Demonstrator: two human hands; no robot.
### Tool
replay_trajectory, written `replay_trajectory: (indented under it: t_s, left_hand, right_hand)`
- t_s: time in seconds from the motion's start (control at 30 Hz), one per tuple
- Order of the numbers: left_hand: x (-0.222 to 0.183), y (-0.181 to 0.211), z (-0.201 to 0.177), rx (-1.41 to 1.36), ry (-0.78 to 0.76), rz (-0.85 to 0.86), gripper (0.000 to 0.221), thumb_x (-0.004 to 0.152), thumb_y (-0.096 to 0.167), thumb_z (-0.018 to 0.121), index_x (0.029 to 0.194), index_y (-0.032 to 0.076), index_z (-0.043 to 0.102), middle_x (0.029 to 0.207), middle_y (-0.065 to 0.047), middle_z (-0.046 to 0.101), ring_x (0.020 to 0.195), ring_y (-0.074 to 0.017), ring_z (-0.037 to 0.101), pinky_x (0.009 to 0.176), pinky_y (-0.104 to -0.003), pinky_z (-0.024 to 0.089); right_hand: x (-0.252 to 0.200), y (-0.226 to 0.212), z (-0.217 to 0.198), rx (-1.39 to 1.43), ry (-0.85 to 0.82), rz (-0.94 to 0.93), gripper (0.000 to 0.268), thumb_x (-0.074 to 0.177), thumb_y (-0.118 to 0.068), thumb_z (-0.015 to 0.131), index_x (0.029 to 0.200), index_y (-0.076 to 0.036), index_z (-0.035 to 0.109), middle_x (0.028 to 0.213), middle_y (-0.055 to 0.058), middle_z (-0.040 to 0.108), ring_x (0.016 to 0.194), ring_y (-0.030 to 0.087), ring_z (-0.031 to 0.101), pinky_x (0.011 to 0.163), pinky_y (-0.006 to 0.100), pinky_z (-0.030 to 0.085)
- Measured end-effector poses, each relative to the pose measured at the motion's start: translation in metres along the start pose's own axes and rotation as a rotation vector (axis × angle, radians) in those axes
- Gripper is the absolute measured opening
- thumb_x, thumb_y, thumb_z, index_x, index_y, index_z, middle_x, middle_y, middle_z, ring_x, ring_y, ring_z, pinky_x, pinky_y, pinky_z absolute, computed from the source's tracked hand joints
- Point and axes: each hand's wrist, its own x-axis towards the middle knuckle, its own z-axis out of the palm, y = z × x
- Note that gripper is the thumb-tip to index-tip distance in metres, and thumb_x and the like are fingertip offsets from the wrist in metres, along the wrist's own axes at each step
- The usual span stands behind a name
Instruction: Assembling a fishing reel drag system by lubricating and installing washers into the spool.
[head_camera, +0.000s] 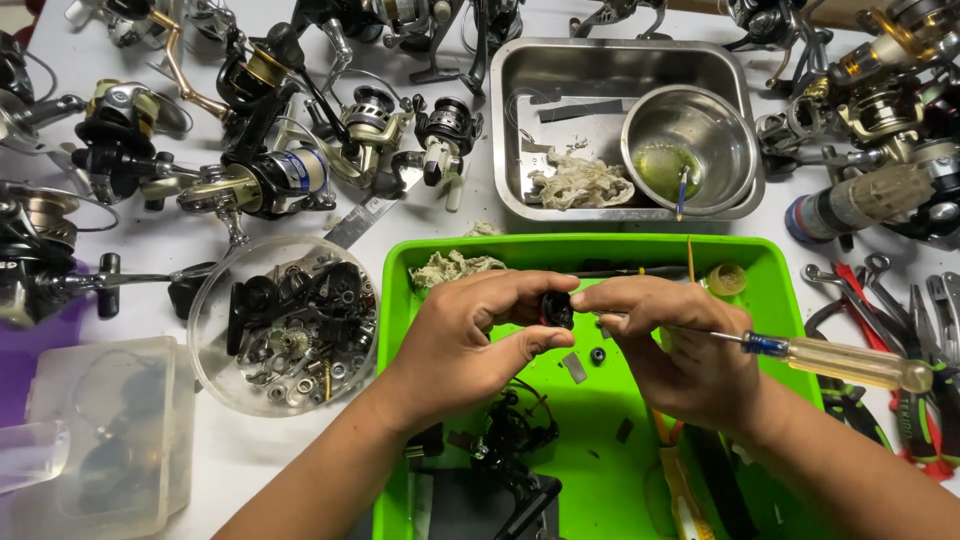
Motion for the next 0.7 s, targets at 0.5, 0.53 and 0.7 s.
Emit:
replay_trajectory:
  t_s: [0.5, 0.53, 0.7]
  left_hand:
    - [0.001, 0.0037, -0.0006, -0.044, -0.026, -0.011, 0.034, 0.089, 0.022, 0.079, 0.118, 0.007, 0.071, 0.103, -0.006, 0.079, 0.082, -0.0134, 0.074, 0.078, -0.027, 0.059]
    - [0.0007, 0.0036, -0.0008, -0.043, -0.024, -0.011, 0.034, 0.089, 0.022, 0.079, 0.118, 0.007, 0.071, 0.103, -0.006, 0.079, 0.082, -0.0134, 0.074, 0.078, -0.027, 0.059]
    - [0.001, 0.0038, -0.0012, -0.023, -0.036, -0.03, 0.034, 0.089, 0.025, 0.078, 0.117, 0.008, 0.071, 0.104, -0.005, 0.079, 0.08, -0.0127, 0.073, 0.076, -0.028, 0.057]
  right_hand:
    - [0.0059, -0.0067, -0.0046, -0.04, -0.042, -0.049, 0.018, 0.094, 0.009, 0.058, 0.096, -0.005, 0.046, 0.108, 0.02, 0.073, 0.106, 0.032, 0.078, 0.084, 0.032, 0.07]
    - [0.0065, -0.0068, -0.0043, -0.039, -0.043, -0.049, 0.018, 0.094, 0.009, 0.058, 0.096, -0.005, 0.046, 0.108, 0.02, 0.073, 0.106, 0.032, 0.078, 0.084, 0.032, 0.07]
    - [0.0098, -0.0058, -0.004, -0.096, -0.038, -0.12, 0.015, 0.095, 0.006, 0.059, 0.094, -0.005, 0.049, 0.105, 0.018, 0.075, 0.098, 0.03, 0.08, 0.087, 0.038, 0.068]
